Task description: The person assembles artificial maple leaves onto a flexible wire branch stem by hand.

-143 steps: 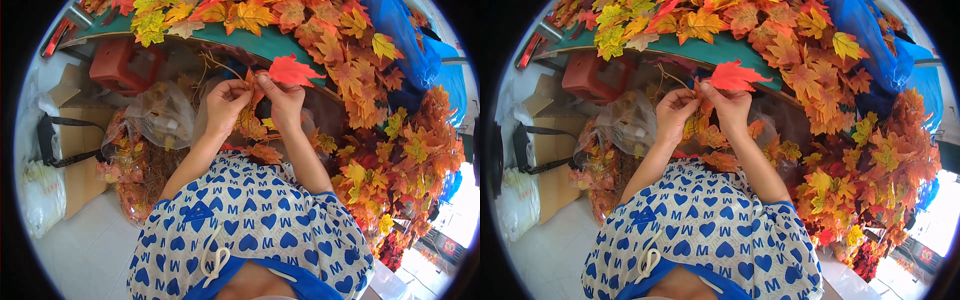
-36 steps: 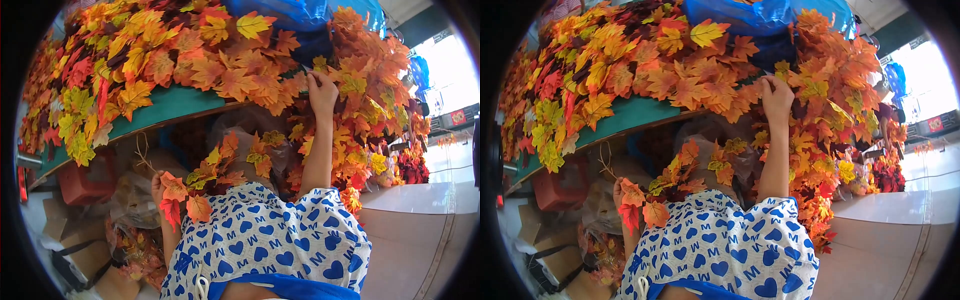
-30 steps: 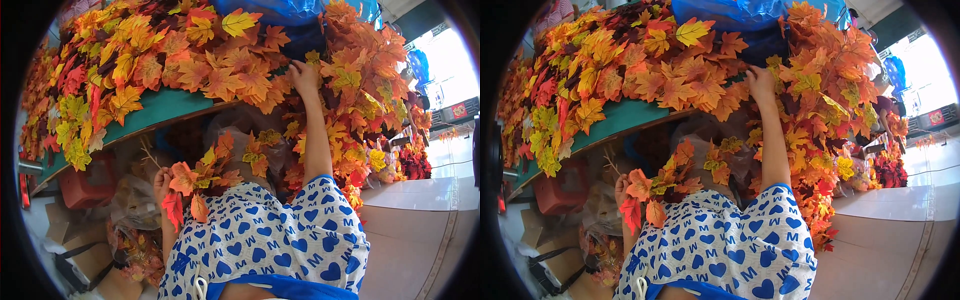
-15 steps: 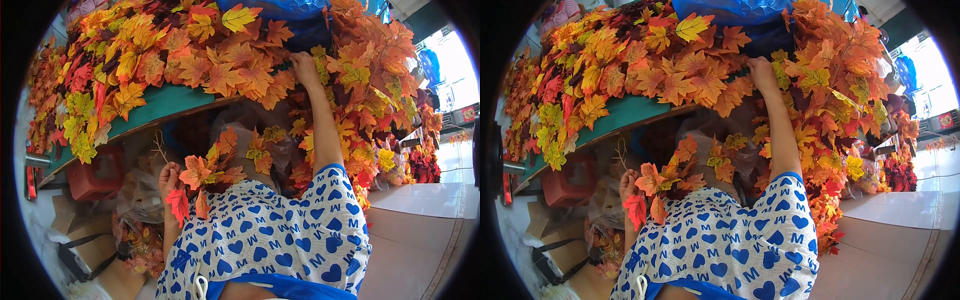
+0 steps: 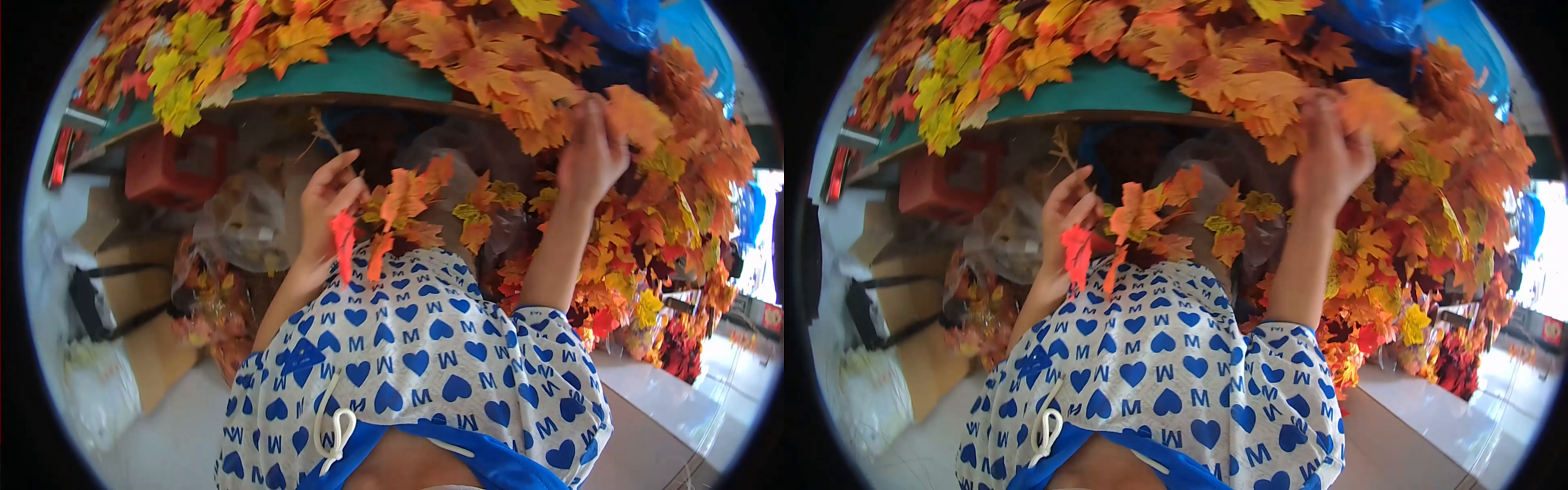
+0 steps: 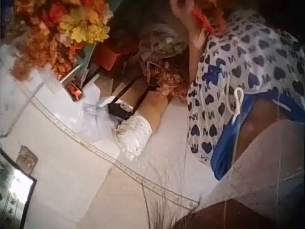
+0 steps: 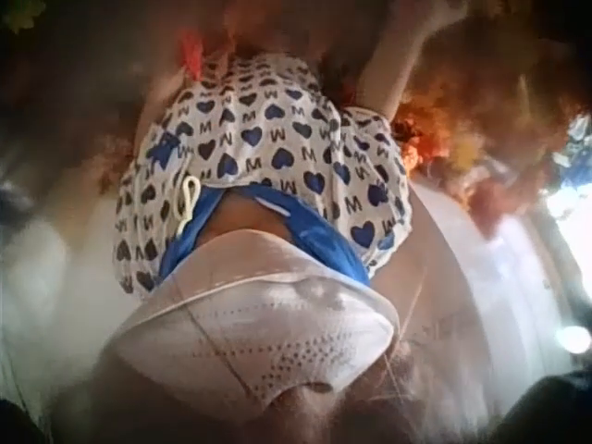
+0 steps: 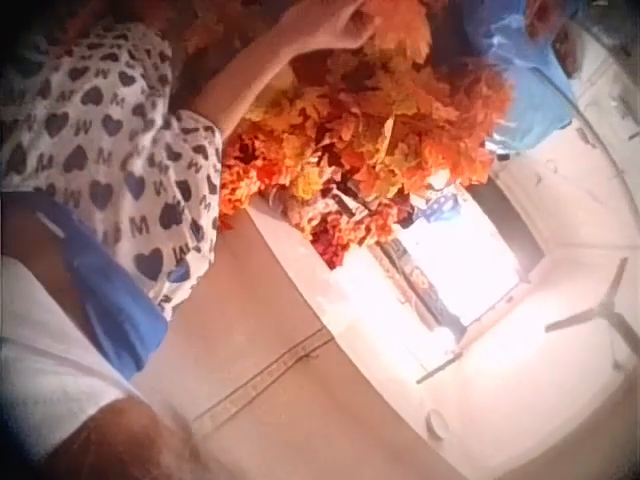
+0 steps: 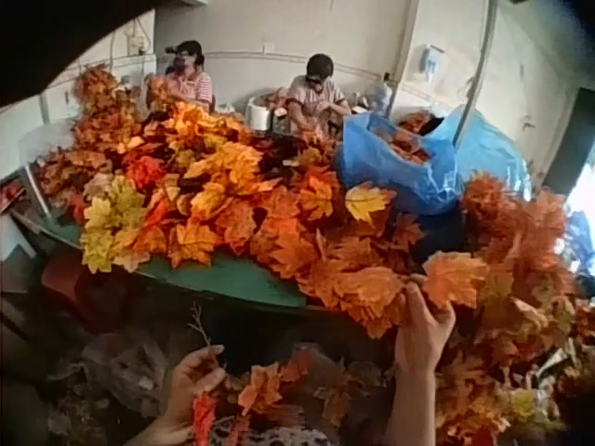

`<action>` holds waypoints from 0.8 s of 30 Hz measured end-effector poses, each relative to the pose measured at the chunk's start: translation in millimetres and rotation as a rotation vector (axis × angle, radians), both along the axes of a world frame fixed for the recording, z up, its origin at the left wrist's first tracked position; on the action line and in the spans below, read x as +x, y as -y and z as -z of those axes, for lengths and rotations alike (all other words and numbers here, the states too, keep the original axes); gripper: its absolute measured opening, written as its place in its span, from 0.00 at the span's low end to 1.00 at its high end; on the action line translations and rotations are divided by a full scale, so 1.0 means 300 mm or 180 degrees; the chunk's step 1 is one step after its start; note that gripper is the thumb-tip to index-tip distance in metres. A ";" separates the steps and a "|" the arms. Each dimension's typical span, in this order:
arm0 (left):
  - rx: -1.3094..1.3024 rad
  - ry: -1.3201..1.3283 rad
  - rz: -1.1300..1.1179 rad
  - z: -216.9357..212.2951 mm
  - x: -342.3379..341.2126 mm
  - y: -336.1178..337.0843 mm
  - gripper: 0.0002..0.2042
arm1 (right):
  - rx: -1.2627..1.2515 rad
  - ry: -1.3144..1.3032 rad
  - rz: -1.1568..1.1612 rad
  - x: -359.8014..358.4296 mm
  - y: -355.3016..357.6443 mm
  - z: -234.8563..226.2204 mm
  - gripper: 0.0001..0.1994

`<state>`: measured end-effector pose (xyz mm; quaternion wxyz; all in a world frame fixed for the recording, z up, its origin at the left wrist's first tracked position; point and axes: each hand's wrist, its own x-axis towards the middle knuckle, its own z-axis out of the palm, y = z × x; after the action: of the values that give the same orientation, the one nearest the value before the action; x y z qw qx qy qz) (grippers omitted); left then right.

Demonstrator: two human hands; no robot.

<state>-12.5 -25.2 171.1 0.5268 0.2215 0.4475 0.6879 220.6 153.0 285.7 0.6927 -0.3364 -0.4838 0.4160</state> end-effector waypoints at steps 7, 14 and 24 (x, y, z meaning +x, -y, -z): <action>0.0142 -0.0052 -0.0120 -0.103 0.041 -0.009 0.19 | -0.2049 -0.0616 -0.2066 -0.358 0.292 0.260 0.07; 0.0301 0.0165 -0.0186 -0.069 0.028 0.000 0.18 | -0.2383 -0.0612 -0.2177 -0.386 0.327 0.331 0.08; 0.0264 0.0049 -0.0262 -0.048 0.043 -0.020 0.20 | -0.2547 -0.0962 -0.2266 -0.387 0.337 0.373 0.07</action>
<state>0.3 -19.3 185.4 0.4918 0.2193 0.4233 0.7286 104.5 51.9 173.8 0.3893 -0.3255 -0.2671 0.8192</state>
